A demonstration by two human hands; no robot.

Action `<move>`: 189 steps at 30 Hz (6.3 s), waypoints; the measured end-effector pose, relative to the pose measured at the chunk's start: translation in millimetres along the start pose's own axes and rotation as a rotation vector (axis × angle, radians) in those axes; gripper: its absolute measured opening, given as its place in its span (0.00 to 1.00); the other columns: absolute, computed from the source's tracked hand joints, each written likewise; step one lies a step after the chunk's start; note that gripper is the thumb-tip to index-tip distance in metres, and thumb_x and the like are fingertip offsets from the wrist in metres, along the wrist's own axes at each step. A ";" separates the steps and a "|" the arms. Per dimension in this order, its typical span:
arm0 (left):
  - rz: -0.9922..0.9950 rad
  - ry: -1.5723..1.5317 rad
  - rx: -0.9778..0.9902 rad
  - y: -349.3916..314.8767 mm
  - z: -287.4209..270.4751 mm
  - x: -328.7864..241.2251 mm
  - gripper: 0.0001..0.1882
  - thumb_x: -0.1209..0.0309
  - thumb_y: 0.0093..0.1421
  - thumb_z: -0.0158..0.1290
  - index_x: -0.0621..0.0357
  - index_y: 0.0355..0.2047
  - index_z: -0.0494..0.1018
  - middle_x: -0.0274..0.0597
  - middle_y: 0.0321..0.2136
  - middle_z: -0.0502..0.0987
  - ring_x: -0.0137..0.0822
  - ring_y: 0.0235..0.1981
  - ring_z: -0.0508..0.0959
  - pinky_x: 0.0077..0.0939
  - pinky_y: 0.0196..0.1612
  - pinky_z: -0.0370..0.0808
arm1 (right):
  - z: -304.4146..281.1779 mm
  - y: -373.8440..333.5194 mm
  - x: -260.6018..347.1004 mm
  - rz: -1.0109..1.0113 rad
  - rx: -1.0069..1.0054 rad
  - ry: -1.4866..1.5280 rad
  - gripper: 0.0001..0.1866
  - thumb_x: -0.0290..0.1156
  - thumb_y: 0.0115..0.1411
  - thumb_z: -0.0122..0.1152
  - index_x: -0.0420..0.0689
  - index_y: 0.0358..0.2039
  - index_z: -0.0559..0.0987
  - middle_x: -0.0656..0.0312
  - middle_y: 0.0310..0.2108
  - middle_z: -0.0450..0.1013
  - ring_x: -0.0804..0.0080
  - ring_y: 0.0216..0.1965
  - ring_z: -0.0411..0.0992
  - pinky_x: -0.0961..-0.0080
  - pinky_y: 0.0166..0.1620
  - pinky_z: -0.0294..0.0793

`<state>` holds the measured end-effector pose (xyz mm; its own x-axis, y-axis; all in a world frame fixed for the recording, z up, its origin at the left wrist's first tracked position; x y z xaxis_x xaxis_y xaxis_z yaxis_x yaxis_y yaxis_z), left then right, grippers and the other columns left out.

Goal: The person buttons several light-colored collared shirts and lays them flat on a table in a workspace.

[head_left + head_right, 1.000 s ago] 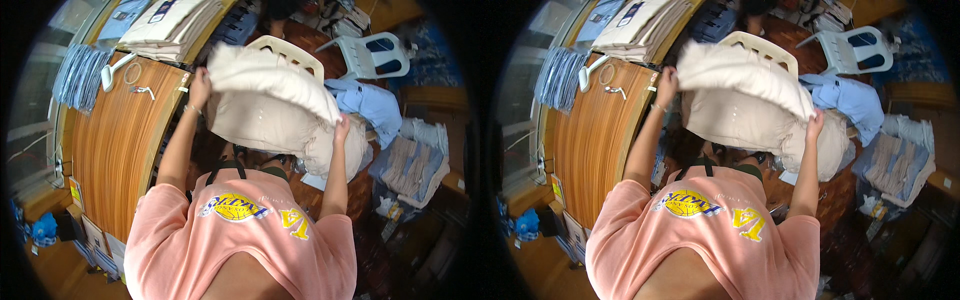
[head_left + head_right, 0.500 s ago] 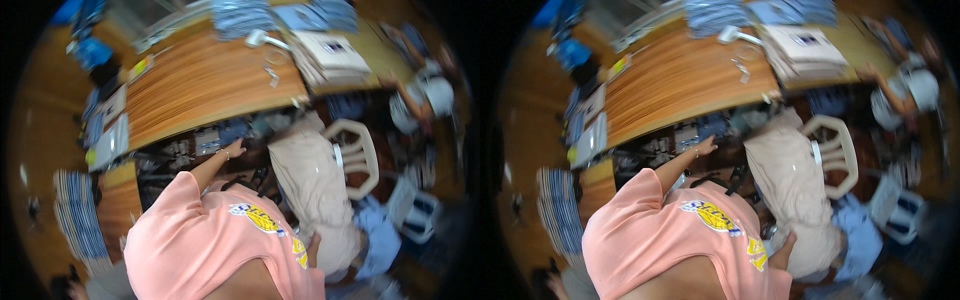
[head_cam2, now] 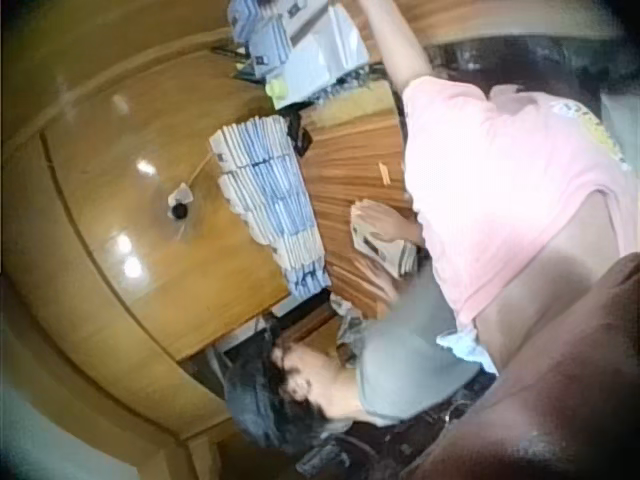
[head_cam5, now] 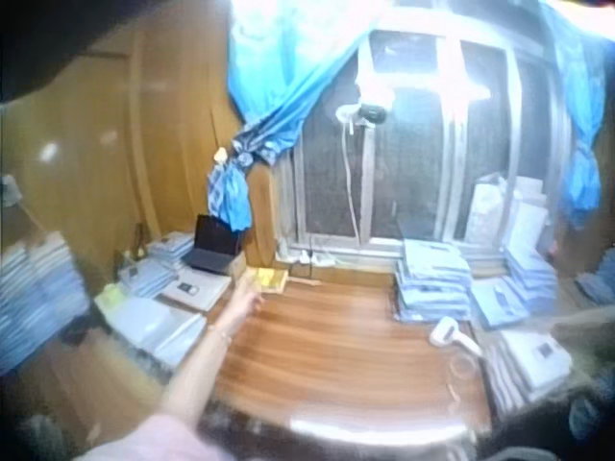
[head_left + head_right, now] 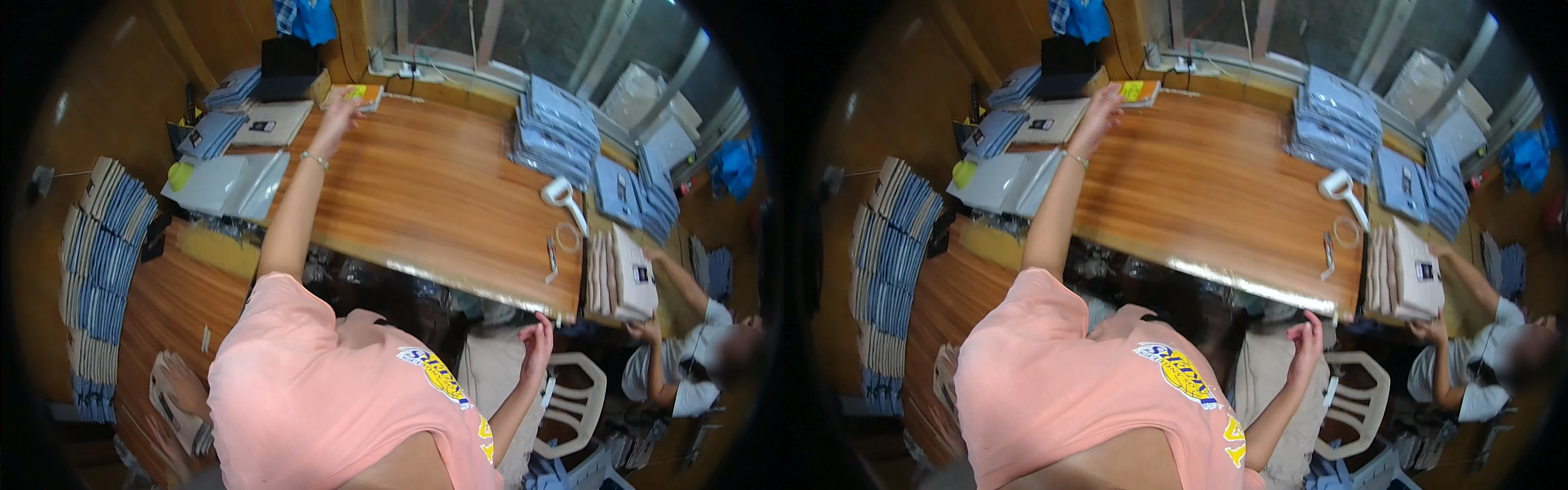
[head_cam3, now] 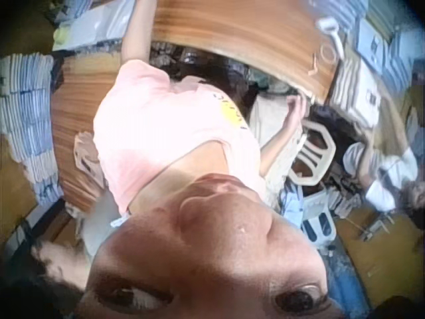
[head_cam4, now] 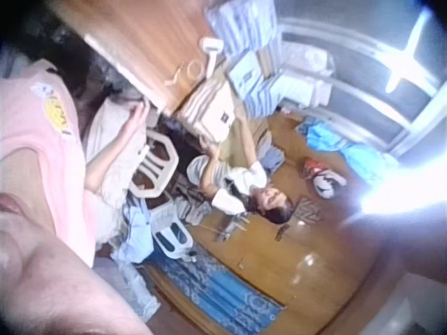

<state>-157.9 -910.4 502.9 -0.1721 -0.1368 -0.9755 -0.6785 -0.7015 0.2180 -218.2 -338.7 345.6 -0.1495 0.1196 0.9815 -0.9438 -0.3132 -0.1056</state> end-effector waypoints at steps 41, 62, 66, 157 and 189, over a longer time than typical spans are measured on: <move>0.599 -0.730 1.300 -144.9 88.3 -237.4 0.33 0.48 0.49 0.42 0.70 0.40 0.62 0.51 0.39 0.64 0.37 0.40 0.63 0.30 0.42 0.59 | 250.2 142.8 -55.9 -0.450 0.027 -1.255 0.21 0.38 0.51 0.50 0.47 0.46 0.67 0.52 0.50 0.57 0.57 0.55 0.51 0.54 0.55 0.43; 0.144 -1.529 1.977 -210.2 168.7 -244.9 0.34 0.57 0.46 0.55 0.77 0.43 0.61 0.58 0.43 0.65 0.43 0.46 0.65 0.33 0.48 0.61 | 233.8 137.4 -56.0 -0.458 0.022 -1.177 0.19 0.37 0.50 0.51 0.46 0.43 0.68 0.51 0.51 0.56 0.57 0.56 0.49 0.52 0.55 0.43; 0.220 -1.394 1.984 -209.3 162.9 -234.8 0.31 0.58 0.47 0.54 0.75 0.42 0.62 0.56 0.41 0.66 0.43 0.44 0.66 0.33 0.46 0.62 | 233.1 139.8 -64.5 -0.456 0.032 -1.167 0.20 0.38 0.50 0.51 0.47 0.44 0.68 0.51 0.51 0.55 0.57 0.57 0.48 0.51 0.55 0.43; 0.525 -0.834 1.907 -240.4 267.3 -254.2 0.12 0.73 0.53 0.46 0.72 0.33 0.67 0.55 0.32 0.72 0.39 0.39 0.72 0.29 0.43 0.66 | 238.8 139.4 -71.1 -0.460 0.124 -1.188 0.20 0.37 0.49 0.50 0.48 0.44 0.68 0.47 0.53 0.52 0.54 0.58 0.43 0.49 0.56 0.36; 0.516 -0.669 1.459 -178.2 99.6 -144.8 0.21 0.73 0.53 0.42 0.66 0.47 0.56 0.49 0.44 0.65 0.40 0.47 0.66 0.30 0.50 0.61 | 249.8 144.6 -67.4 -0.454 0.034 -1.372 0.18 0.37 0.49 0.48 0.48 0.42 0.69 0.50 0.51 0.56 0.55 0.56 0.48 0.50 0.55 0.41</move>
<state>-83.2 -695.9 608.0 -0.5632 0.4386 -0.7003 -0.4400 0.5581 0.7035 -271.0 -627.4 304.1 0.5694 -0.7623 0.3076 -0.8218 -0.5188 0.2357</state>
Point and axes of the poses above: each hand's wrist, its own y-axis towards the middle knuckle, its own z-axis out of the palm, x = y × z, the point moved 9 cm from there along y, towards the middle knuckle
